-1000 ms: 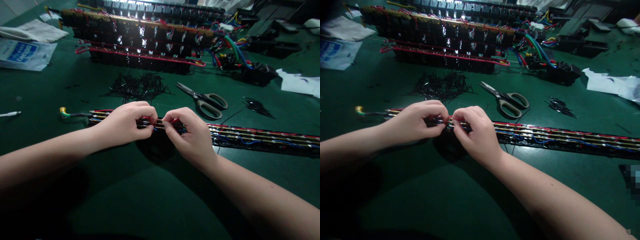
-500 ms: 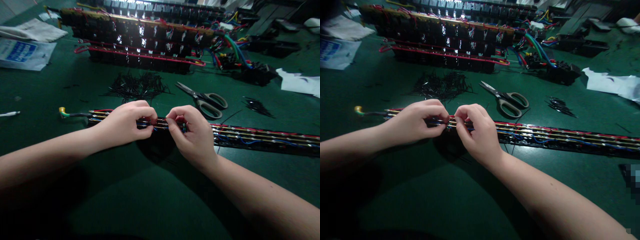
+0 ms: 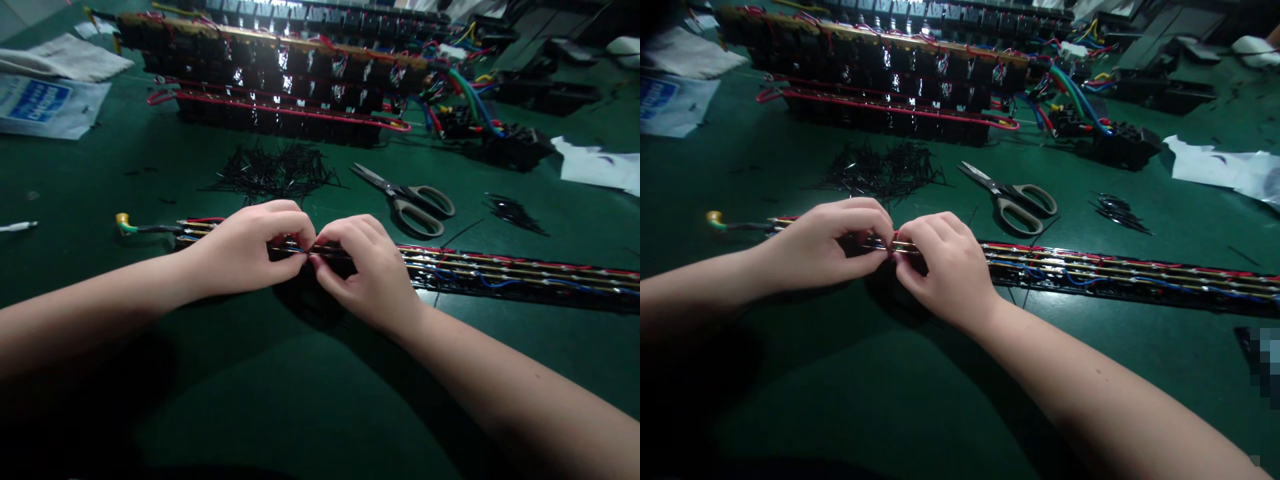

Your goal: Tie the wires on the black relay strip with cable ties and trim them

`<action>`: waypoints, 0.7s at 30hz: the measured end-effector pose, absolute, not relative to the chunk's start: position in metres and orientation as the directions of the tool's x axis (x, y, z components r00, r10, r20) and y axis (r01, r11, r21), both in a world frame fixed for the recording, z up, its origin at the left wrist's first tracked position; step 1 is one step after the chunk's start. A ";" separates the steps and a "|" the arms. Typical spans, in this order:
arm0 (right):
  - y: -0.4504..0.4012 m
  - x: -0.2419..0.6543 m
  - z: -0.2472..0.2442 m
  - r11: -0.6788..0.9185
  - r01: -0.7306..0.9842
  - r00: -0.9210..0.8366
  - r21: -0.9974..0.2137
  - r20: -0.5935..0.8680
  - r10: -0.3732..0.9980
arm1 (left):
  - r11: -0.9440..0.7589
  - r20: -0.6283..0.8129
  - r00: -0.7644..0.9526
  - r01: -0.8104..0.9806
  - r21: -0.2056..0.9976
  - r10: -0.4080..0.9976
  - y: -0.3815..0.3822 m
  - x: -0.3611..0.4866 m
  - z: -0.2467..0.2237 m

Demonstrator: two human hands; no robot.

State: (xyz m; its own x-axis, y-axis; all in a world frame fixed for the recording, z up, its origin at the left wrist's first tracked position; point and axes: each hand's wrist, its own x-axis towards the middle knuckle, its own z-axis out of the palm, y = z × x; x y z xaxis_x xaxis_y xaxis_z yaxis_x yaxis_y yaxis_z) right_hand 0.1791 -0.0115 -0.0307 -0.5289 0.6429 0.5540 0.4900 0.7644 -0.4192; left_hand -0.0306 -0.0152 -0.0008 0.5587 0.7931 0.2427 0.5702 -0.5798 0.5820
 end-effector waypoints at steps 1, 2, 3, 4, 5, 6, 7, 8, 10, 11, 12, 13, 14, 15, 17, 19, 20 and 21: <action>-0.011 0.179 -0.032 0.787 0.495 -0.563 -0.368 0.555 0.613 | -0.604 0.247 0.577 0.580 0.546 0.778 -0.016 -0.031 0.001; -0.011 0.180 -0.034 0.802 0.498 -0.589 -0.330 0.550 0.592 | -0.641 0.259 0.601 0.598 0.481 0.756 -0.018 -0.031 0.004; -0.011 0.180 -0.035 0.810 0.500 -0.606 -0.307 0.544 0.580 | -0.685 0.279 0.630 0.614 0.392 0.724 -0.019 -0.032 0.006; -0.011 0.180 -0.036 0.814 0.500 -0.616 -0.295 0.540 0.573 | -0.729 0.306 0.662 0.621 0.288 0.685 -0.021 -0.032 0.008; -0.011 0.181 -0.036 0.818 0.497 -0.623 -0.290 0.536 0.569 | -0.763 0.332 0.692 0.620 0.182 0.641 -0.023 -0.031 0.010; -0.011 0.181 -0.036 0.819 0.495 -0.625 -0.290 0.535 0.568 | -0.786 0.355 0.718 0.612 0.087 0.598 -0.025 -0.031 0.011; -0.011 0.182 -0.036 0.820 0.494 -0.626 -0.291 0.536 0.567 | -0.799 0.372 0.740 0.602 0.008 0.561 -0.027 -0.031 0.013; -0.012 0.182 -0.036 0.819 0.493 -0.624 -0.292 0.537 0.567 | -0.805 0.380 0.758 0.591 -0.055 0.530 -0.029 -0.030 0.014; -0.012 0.182 -0.036 0.815 0.496 -0.617 -0.299 0.539 0.573 | -0.809 0.384 0.788 0.568 -0.151 0.481 -0.033 -0.029 0.016; -0.012 0.182 -0.036 0.812 0.499 -0.613 -0.302 0.540 0.577 | -0.810 0.383 0.802 0.555 -0.191 0.459 -0.034 -0.029 0.017; -0.012 0.181 -0.036 0.809 0.502 -0.608 -0.305 0.541 0.581 | -0.809 0.378 0.815 0.542 -0.227 0.439 -0.035 -0.028 0.018; -0.013 0.181 -0.037 0.808 0.504 -0.605 -0.306 0.542 0.583 | -0.809 0.379 0.826 0.528 -0.260 0.418 -0.036 -0.027 0.018; -0.012 0.181 -0.037 0.806 0.506 -0.602 -0.306 0.545 0.584 | -0.807 0.383 0.835 0.514 -0.290 0.394 -0.037 -0.026 0.018; -0.012 0.181 -0.038 0.806 0.507 -0.599 -0.305 0.547 0.584 | -0.806 0.392 0.842 0.501 -0.315 0.370 -0.038 -0.026 0.018; -0.012 0.181 -0.039 0.808 0.506 -0.598 -0.303 0.552 0.581 | -0.810 0.409 0.856 0.468 -0.353 0.317 -0.038 -0.025 0.016; -0.012 0.181 -0.041 0.809 0.503 -0.593 -0.303 0.560 0.578 | -0.823 0.413 0.872 0.427 -0.375 0.264 -0.038 -0.024 0.014; -0.012 0.181 -0.041 0.809 0.503 -0.590 -0.303 0.564 0.578 | -0.832 0.402 0.882 0.403 -0.380 0.244 -0.038 -0.024 0.013; -0.012 0.181 -0.042 0.809 0.504 -0.587 -0.303 0.567 0.578 | -0.842 0.391 0.893 0.379 -0.384 0.224 -0.038 -0.024 0.012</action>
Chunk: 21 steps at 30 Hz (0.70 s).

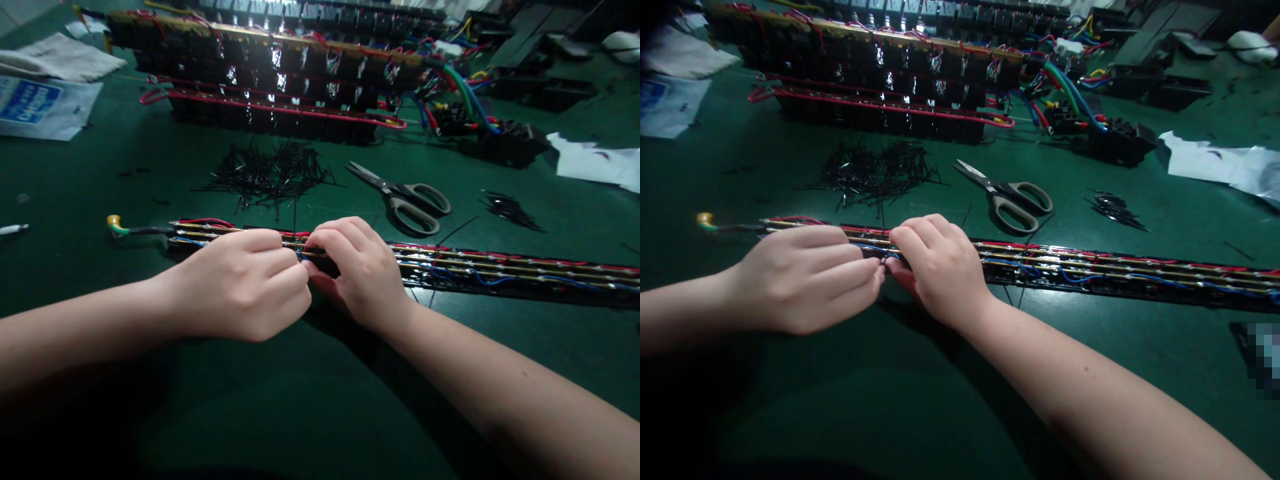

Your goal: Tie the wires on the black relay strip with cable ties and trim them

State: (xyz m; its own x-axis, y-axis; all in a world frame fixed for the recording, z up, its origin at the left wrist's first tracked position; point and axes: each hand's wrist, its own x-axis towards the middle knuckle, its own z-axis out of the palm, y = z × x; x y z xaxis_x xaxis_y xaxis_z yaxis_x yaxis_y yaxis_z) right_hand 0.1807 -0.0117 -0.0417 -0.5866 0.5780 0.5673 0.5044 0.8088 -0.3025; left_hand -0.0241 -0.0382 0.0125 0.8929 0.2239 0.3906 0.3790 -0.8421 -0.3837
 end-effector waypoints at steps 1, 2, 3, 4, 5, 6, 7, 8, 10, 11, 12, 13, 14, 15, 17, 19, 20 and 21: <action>-0.012 0.180 -0.042 0.807 0.507 -0.582 -0.302 0.571 0.579 | -0.850 0.378 0.902 0.357 -0.387 0.207 -0.038 -0.024 0.012; -0.012 0.180 -0.042 0.806 0.511 -0.577 -0.300 0.575 0.580 | -0.857 0.368 0.910 0.339 -0.389 0.193 -0.038 -0.024 0.012; -0.012 0.180 -0.042 0.803 0.515 -0.572 -0.299 0.578 0.582 | -0.862 0.357 0.917 0.321 -0.392 0.180 -0.038 -0.023 0.011; -0.012 0.179 -0.042 0.800 0.521 -0.567 -0.298 0.580 0.585 | -0.866 0.345 0.924 0.304 -0.398 0.165 -0.038 -0.023 0.011; -0.012 0.179 -0.042 0.797 0.527 -0.563 -0.297 0.580 0.588 | -0.868 0.335 0.930 0.288 -0.405 0.153 -0.038 -0.023 0.011; -0.012 0.178 -0.041 0.792 0.533 -0.559 -0.297 0.579 0.593 | -0.870 0.323 0.936 0.272 -0.411 0.141 -0.039 -0.023 0.012; -0.013 0.178 -0.041 0.787 0.539 -0.554 -0.299 0.577 0.599 | -0.873 0.311 0.941 0.258 -0.415 0.130 -0.039 -0.023 0.012; -0.013 0.178 -0.041 0.782 0.546 -0.550 -0.302 0.575 0.606 | -0.875 0.301 0.946 0.246 -0.418 0.122 -0.039 -0.023 0.012; -0.013 0.177 -0.041 0.774 0.554 -0.543 -0.307 0.572 0.615 | -0.876 0.286 0.951 0.235 -0.422 0.118 -0.040 -0.023 0.012; -0.013 0.177 -0.041 0.772 0.556 -0.541 -0.309 0.571 0.618 | -0.875 0.279 0.953 0.236 -0.423 0.122 -0.040 -0.023 0.012; -0.013 0.177 -0.041 0.770 0.557 -0.539 -0.311 0.571 0.620 | -0.873 0.272 0.954 0.239 -0.425 0.129 -0.040 -0.023 0.012; -0.013 0.177 -0.041 0.770 0.557 -0.539 -0.312 0.570 0.621 | -0.871 0.264 0.955 0.243 -0.426 0.138 -0.040 -0.022 0.011; -0.013 0.177 -0.042 0.769 0.557 -0.539 -0.313 0.568 0.622 | -0.870 0.257 0.955 0.249 -0.426 0.148 -0.040 -0.022 0.011; -0.012 0.177 -0.042 0.768 0.557 -0.539 -0.316 0.566 0.624 | -0.868 0.253 0.955 0.256 -0.426 0.157 -0.040 -0.022 0.010; -0.012 0.177 -0.042 0.764 0.560 -0.540 -0.319 0.559 0.629 | -0.862 0.252 0.952 0.269 -0.429 0.171 -0.040 -0.021 0.009; -0.012 0.177 -0.041 0.765 0.560 -0.544 -0.317 0.556 0.629 | -0.857 0.257 0.949 0.280 -0.432 0.181 -0.039 -0.021 0.007; -0.012 0.177 -0.041 0.768 0.558 -0.548 -0.313 0.557 0.625 | -0.856 0.263 0.947 0.285 -0.432 0.183 -0.038 -0.021 0.006; -0.012 0.177 -0.041 0.773 0.555 -0.553 -0.307 0.558 0.618 | -0.854 0.271 0.944 0.293 -0.429 0.187 -0.037 -0.021 0.004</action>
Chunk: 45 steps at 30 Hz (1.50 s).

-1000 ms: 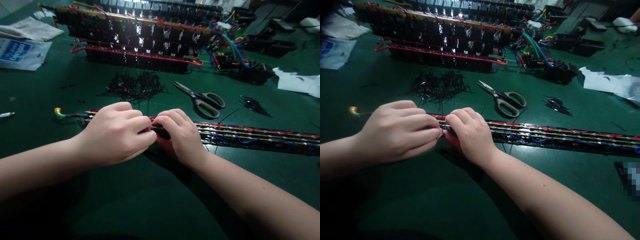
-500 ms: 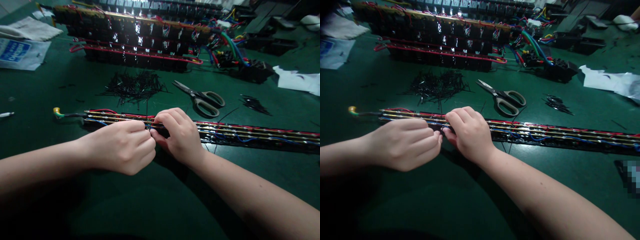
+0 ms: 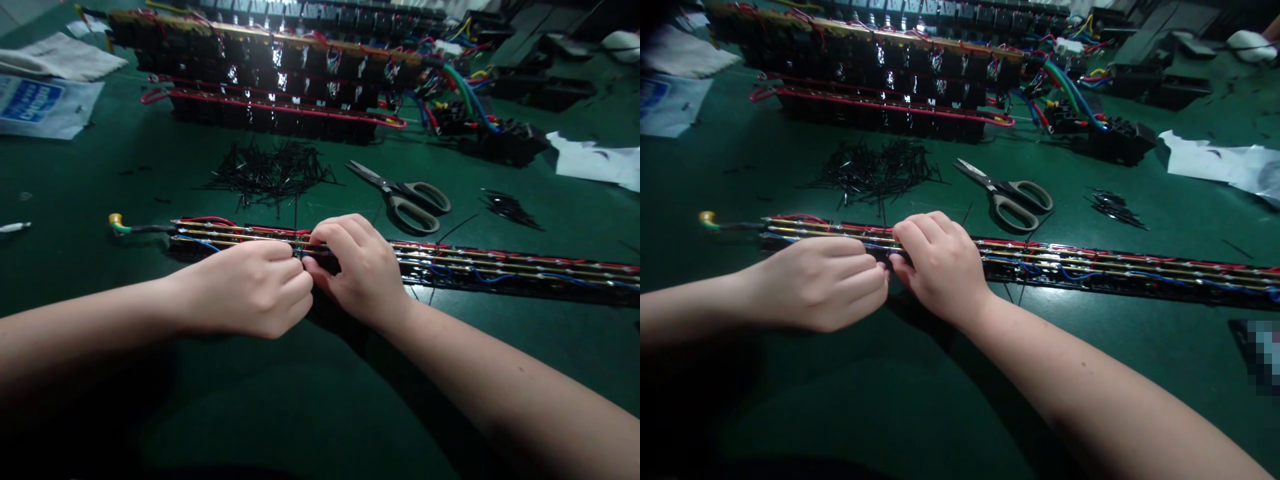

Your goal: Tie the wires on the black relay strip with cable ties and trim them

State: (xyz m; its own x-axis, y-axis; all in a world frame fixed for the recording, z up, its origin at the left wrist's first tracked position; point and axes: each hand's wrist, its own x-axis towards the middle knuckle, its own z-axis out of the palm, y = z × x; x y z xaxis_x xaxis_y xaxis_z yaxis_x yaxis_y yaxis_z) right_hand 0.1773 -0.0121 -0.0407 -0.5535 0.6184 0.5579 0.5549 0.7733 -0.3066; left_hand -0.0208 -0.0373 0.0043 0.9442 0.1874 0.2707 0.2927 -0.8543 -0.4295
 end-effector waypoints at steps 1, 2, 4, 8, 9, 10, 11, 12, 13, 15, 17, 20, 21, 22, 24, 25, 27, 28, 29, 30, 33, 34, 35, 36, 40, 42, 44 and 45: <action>-0.012 0.177 -0.041 0.779 0.552 -0.560 -0.299 0.559 0.611 | -0.854 0.282 0.940 0.301 -0.425 0.191 -0.037 -0.021 0.003; -0.012 0.178 -0.040 0.783 0.549 -0.565 -0.291 0.561 0.605 | -0.855 0.295 0.936 0.308 -0.418 0.193 -0.036 -0.021 0.002; -0.013 0.178 -0.041 0.790 0.546 -0.571 -0.279 0.566 0.595 | -0.858 0.331 0.925 0.318 -0.403 0.188 -0.035 -0.022 -0.001; -0.013 0.179 -0.041 0.788 0.548 -0.568 -0.279 0.568 0.596 | -0.870 0.387 0.908 0.316 -0.377 0.162 -0.034 -0.022 -0.003; -0.013 0.179 -0.041 0.788 0.547 -0.570 -0.282 0.564 0.598 | -0.872 0.394 0.906 0.315 -0.376 0.157 -0.034 -0.022 -0.003; -0.013 0.179 -0.041 0.789 0.544 -0.575 -0.285 0.558 0.598 | -0.872 0.400 0.904 0.313 -0.376 0.152 -0.034 -0.022 -0.003; -0.013 0.179 -0.041 0.792 0.538 -0.583 -0.288 0.551 0.597 | -0.872 0.404 0.903 0.313 -0.377 0.149 -0.034 -0.022 -0.003; -0.012 0.179 -0.040 0.795 0.532 -0.591 -0.292 0.544 0.596 | -0.872 0.406 0.902 0.311 -0.378 0.146 -0.033 -0.022 -0.003; -0.012 0.179 -0.040 0.797 0.526 -0.597 -0.296 0.538 0.594 | -0.873 0.407 0.902 0.308 -0.378 0.143 -0.033 -0.021 -0.003; -0.013 0.179 -0.039 0.800 0.521 -0.603 -0.299 0.535 0.592 | -0.877 0.407 0.903 0.303 -0.373 0.138 -0.032 -0.021 -0.004; -0.013 0.179 -0.038 0.800 0.523 -0.602 -0.295 0.537 0.591 | -0.882 0.409 0.902 0.300 -0.364 0.138 -0.031 -0.021 -0.004; -0.014 0.179 -0.038 0.795 0.532 -0.599 -0.290 0.534 0.596 | -0.887 0.413 0.900 0.302 -0.350 0.143 -0.031 -0.021 -0.005; -0.014 0.178 -0.038 0.793 0.535 -0.598 -0.292 0.532 0.600 | -0.889 0.416 0.898 0.301 -0.346 0.143 -0.031 -0.021 -0.005; -0.014 0.178 -0.039 0.790 0.538 -0.596 -0.294 0.530 0.603 | -0.891 0.420 0.897 0.300 -0.341 0.141 -0.031 -0.021 -0.005; -0.014 0.178 -0.039 0.787 0.541 -0.594 -0.295 0.529 0.607 | -0.895 0.428 0.893 0.297 -0.333 0.137 -0.032 -0.021 -0.005; -0.014 0.178 -0.039 0.786 0.543 -0.593 -0.293 0.529 0.607 | -0.895 0.432 0.891 0.299 -0.330 0.138 -0.032 -0.021 -0.006; -0.014 0.178 -0.039 0.786 0.548 -0.591 -0.286 0.532 0.606 | -0.893 0.441 0.886 0.308 -0.328 0.143 -0.033 -0.021 -0.006; -0.014 0.178 -0.039 0.787 0.549 -0.591 -0.281 0.535 0.603 | -0.891 0.442 0.885 0.311 -0.329 0.146 -0.034 -0.022 -0.007; -0.014 0.177 -0.040 0.789 0.549 -0.591 -0.277 0.538 0.600 | -0.890 0.440 0.886 0.314 -0.332 0.148 -0.034 -0.022 -0.007; -0.013 0.177 -0.040 0.790 0.548 -0.592 -0.275 0.540 0.598 | -0.889 0.438 0.886 0.315 -0.334 0.150 -0.035 -0.022 -0.007; -0.013 0.177 -0.040 0.788 0.549 -0.589 -0.279 0.540 0.601 | -0.887 0.440 0.885 0.320 -0.334 0.154 -0.035 -0.023 -0.008; -0.013 0.177 -0.041 0.787 0.549 -0.588 -0.283 0.538 0.604 | -0.886 0.444 0.883 0.322 -0.334 0.154 -0.035 -0.023 -0.009; -0.013 0.177 -0.041 0.786 0.548 -0.587 -0.286 0.537 0.605 | -0.884 0.443 0.883 0.324 -0.336 0.155 -0.035 -0.023 -0.009; -0.013 0.177 -0.041 0.787 0.547 -0.588 -0.287 0.537 0.605 | -0.882 0.440 0.884 0.325 -0.340 0.156 -0.035 -0.023 -0.009; -0.013 0.177 -0.042 0.791 0.543 -0.590 -0.281 0.543 0.598 | -0.870 0.429 0.888 0.337 -0.361 0.166 -0.033 -0.025 -0.010; -0.013 0.177 -0.042 0.795 0.539 -0.594 -0.278 0.544 0.592 | -0.870 0.425 0.890 0.334 -0.363 0.164 -0.032 -0.025 -0.011; -0.013 0.177 -0.043 0.797 0.538 -0.595 -0.274 0.546 0.590 | -0.875 0.419 0.893 0.327 -0.356 0.163 -0.032 -0.026 -0.011; -0.013 0.177 -0.043 0.797 0.539 -0.594 -0.272 0.548 0.589 | -0.879 0.419 0.893 0.324 -0.350 0.163 -0.031 -0.027 -0.012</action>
State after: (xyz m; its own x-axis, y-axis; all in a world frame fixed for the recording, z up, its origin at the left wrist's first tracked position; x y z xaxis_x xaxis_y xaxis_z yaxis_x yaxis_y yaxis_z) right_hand 0.1771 -0.0132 -0.0432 -0.5941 0.5890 0.5478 0.5391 0.7970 -0.2722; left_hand -0.0268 -0.0314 -0.0117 0.8933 0.1630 0.4188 0.3244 -0.8789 -0.3498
